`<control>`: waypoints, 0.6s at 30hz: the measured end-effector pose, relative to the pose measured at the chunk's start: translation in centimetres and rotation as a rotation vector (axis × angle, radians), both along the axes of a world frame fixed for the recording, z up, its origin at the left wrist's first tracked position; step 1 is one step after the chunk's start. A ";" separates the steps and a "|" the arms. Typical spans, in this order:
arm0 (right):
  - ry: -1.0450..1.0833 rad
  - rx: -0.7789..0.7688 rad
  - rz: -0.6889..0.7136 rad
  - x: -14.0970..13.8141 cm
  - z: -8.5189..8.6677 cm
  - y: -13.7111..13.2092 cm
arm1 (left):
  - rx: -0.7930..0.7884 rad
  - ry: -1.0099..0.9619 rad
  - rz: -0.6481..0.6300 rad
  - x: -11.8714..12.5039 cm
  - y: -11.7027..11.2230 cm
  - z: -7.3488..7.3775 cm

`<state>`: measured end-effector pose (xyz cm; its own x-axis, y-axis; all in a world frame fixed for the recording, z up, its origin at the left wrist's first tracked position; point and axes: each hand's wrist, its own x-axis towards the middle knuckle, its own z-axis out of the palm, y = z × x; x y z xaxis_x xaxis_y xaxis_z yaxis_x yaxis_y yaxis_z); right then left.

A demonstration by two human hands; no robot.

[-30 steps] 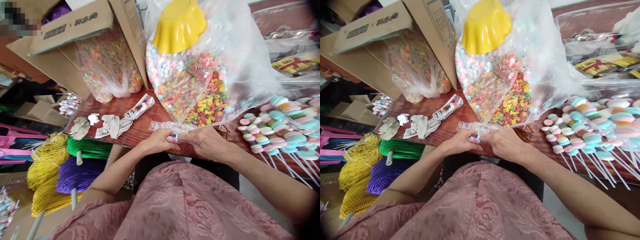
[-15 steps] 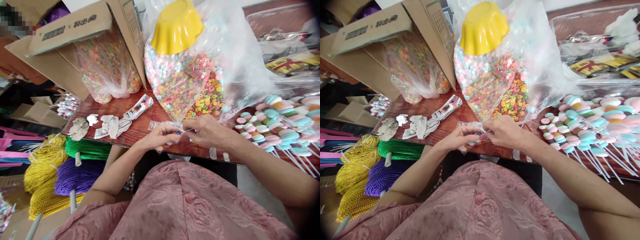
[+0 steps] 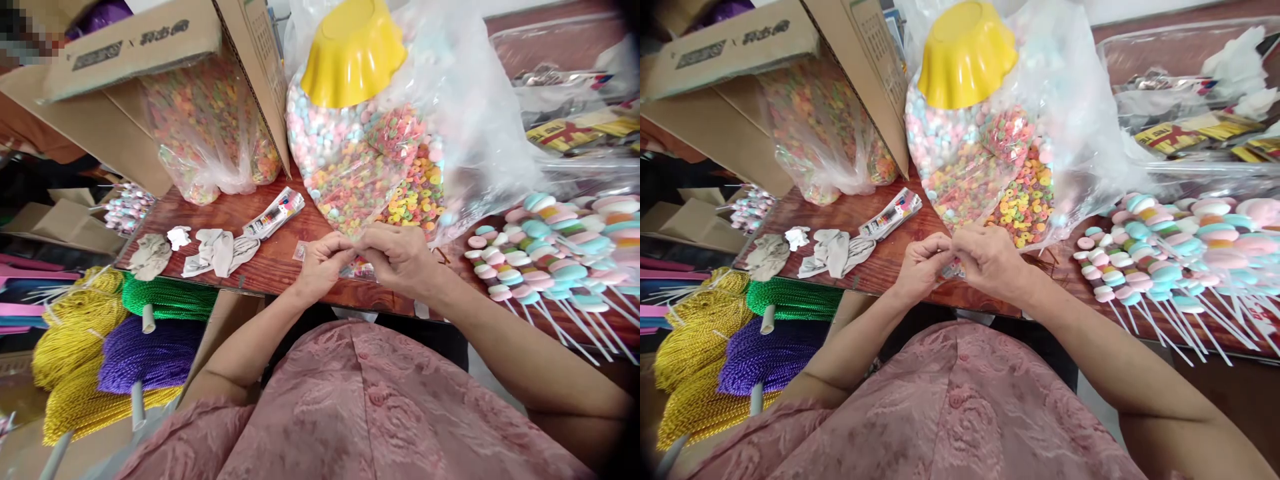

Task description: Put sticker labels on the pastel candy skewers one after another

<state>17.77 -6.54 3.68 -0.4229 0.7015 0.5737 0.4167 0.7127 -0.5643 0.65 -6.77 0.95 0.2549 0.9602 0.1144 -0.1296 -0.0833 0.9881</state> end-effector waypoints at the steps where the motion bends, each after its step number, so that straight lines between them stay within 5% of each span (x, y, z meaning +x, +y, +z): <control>1: 0.029 0.011 -0.003 -0.2 -0.2 0.0 | -0.030 -0.046 0.026 0.0 0.0 -0.1; 5: 0.389 -0.225 -0.041 -0.6 -1.4 -0.1 | -0.143 -0.173 0.197 -0.2 0.3 -0.3; 12: 0.811 -0.697 -0.067 -3.8 -4.2 -2.3 | 0.076 -0.050 0.228 0.8 0.0 -0.8; 18: 0.830 -0.515 -0.206 -3.4 -4.2 -2.4 | -0.070 -0.121 0.089 1.0 -1.5 -2.3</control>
